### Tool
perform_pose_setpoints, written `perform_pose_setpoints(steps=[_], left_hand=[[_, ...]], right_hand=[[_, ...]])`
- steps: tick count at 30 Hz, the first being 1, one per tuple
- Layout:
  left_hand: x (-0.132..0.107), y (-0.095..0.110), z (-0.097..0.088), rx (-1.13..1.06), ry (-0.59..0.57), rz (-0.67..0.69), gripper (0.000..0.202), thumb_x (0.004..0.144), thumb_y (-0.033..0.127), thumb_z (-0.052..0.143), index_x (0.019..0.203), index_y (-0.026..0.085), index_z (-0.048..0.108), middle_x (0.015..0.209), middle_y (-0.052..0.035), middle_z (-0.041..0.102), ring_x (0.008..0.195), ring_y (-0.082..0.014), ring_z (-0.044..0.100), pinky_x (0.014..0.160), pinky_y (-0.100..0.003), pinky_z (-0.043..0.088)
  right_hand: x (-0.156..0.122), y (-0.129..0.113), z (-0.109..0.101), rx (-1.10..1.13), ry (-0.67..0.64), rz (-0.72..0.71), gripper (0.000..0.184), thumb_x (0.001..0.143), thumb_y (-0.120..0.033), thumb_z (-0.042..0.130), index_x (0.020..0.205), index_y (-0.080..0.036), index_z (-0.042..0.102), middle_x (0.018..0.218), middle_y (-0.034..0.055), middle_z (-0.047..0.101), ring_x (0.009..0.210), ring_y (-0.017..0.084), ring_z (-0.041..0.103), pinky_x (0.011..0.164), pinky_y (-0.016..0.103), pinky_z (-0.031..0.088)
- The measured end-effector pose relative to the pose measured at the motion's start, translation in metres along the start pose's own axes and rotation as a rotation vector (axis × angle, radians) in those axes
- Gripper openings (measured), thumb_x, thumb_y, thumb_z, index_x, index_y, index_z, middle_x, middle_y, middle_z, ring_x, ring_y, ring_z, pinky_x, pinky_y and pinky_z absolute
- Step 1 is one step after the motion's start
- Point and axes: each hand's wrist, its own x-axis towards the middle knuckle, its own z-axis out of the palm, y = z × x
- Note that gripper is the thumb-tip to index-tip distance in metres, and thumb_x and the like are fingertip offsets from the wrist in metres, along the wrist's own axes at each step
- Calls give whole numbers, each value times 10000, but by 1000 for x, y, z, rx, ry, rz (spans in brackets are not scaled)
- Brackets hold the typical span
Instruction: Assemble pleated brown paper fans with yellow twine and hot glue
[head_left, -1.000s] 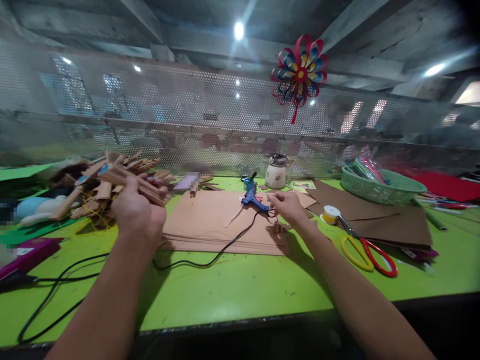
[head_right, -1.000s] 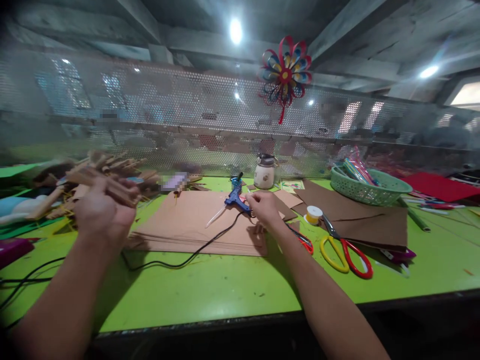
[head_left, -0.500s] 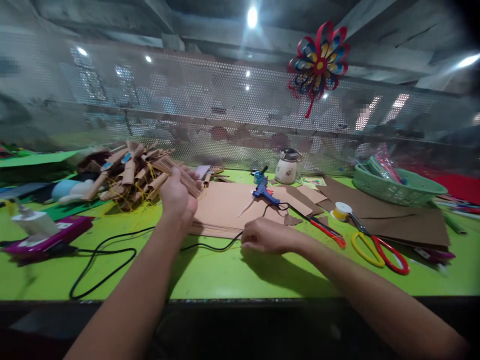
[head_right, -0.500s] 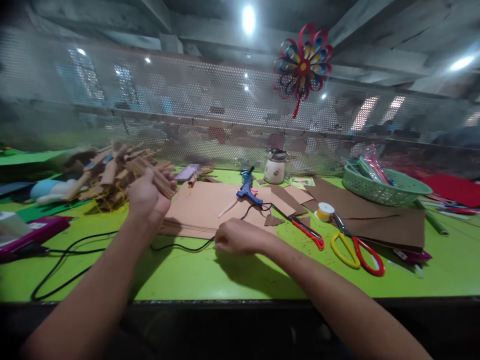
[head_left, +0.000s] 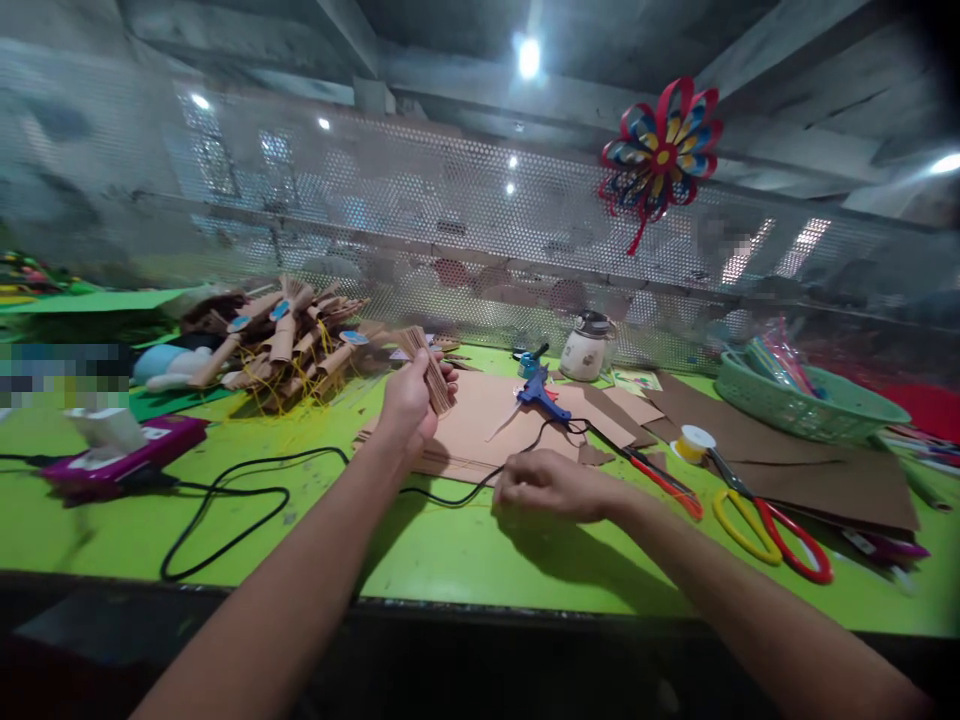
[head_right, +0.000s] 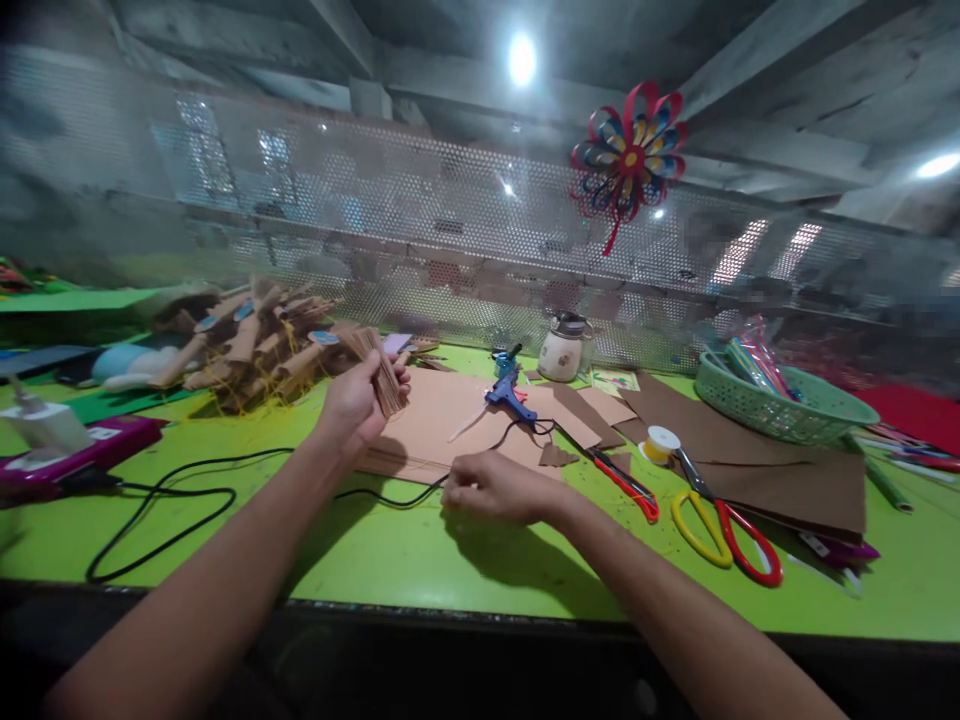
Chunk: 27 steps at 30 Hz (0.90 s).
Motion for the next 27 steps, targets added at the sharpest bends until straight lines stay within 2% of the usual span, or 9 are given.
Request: perform_pose_setpoints(steps=[3, 5, 7, 9, 12, 17, 21, 25, 27], left_hand=[[0, -2, 1, 14, -1, -31, 261, 940, 253, 368, 810, 120, 551, 546, -8, 559, 446, -113, 545, 458, -216, 440], [1, -3, 1, 26, -2, -44, 271, 943, 256, 365, 811, 116, 556, 536, -4, 550, 443, -111, 543, 459, -215, 437], [1, -4, 2, 34, -2, -38, 272, 942, 256, 370, 810, 112, 560, 537, -4, 549, 452, -111, 549, 466, -214, 439], [1, -4, 2, 45, -10, -30, 268, 940, 258, 377, 812, 111, 560, 541, -5, 554, 458, -112, 554, 472, -215, 445], [0, -6, 2, 68, -24, -42, 261, 940, 256, 376, 816, 114, 556, 537, -5, 559, 461, -112, 558, 474, -210, 446], [1, -11, 1, 125, -35, -69, 252, 937, 258, 383, 809, 119, 550, 532, -2, 561, 445, -115, 550, 452, -215, 443], [3, -11, -1, 113, -32, -36, 240, 933, 237, 392, 794, 116, 545, 534, 2, 561, 468, -112, 564, 467, -215, 461], [2, -9, 0, 111, -53, -44, 231, 933, 233, 389, 805, 115, 542, 535, 5, 561, 464, -114, 566, 461, -221, 468], [0, -8, 1, 123, -60, -68, 239, 937, 234, 377, 807, 116, 539, 529, 6, 561, 449, -113, 560, 452, -219, 463]], right_hand=[[-3, 4, -25, 271, -423, 85, 249, 844, -403, 543, 811, -161, 591, 714, 61, 714, 476, 125, 611, 400, 209, 417], [-4, 4, -36, 338, -491, 124, 263, 893, -389, 457, 884, -155, 576, 709, 65, 704, 452, 121, 593, 377, 200, 381], [-4, 2, -38, 133, -421, 41, 226, 872, -352, 504, 846, -153, 610, 662, 41, 677, 479, 120, 585, 414, 199, 383], [-3, -3, -29, -249, -379, -130, 180, 835, -301, 568, 778, -151, 649, 692, 51, 668, 569, 137, 595, 491, 216, 403], [1, -11, -3, -773, -446, -368, 109, 796, -190, 595, 758, -115, 666, 788, 103, 657, 685, 180, 593, 553, 246, 397], [14, -13, 28, -1050, -620, -519, 161, 769, -28, 508, 832, -72, 650, 792, 118, 627, 717, 196, 585, 601, 275, 407], [16, -5, 19, -910, -615, -474, 115, 752, -47, 548, 829, -86, 625, 852, 119, 617, 766, 195, 578, 624, 268, 418], [10, -3, -4, -449, -461, -308, 84, 851, -99, 514, 881, -117, 591, 950, 94, 635, 831, 149, 583, 679, 223, 440], [8, -6, -14, -327, -401, -210, 98, 885, -151, 501, 892, -119, 593, 912, 79, 655, 802, 140, 590, 662, 216, 438]])
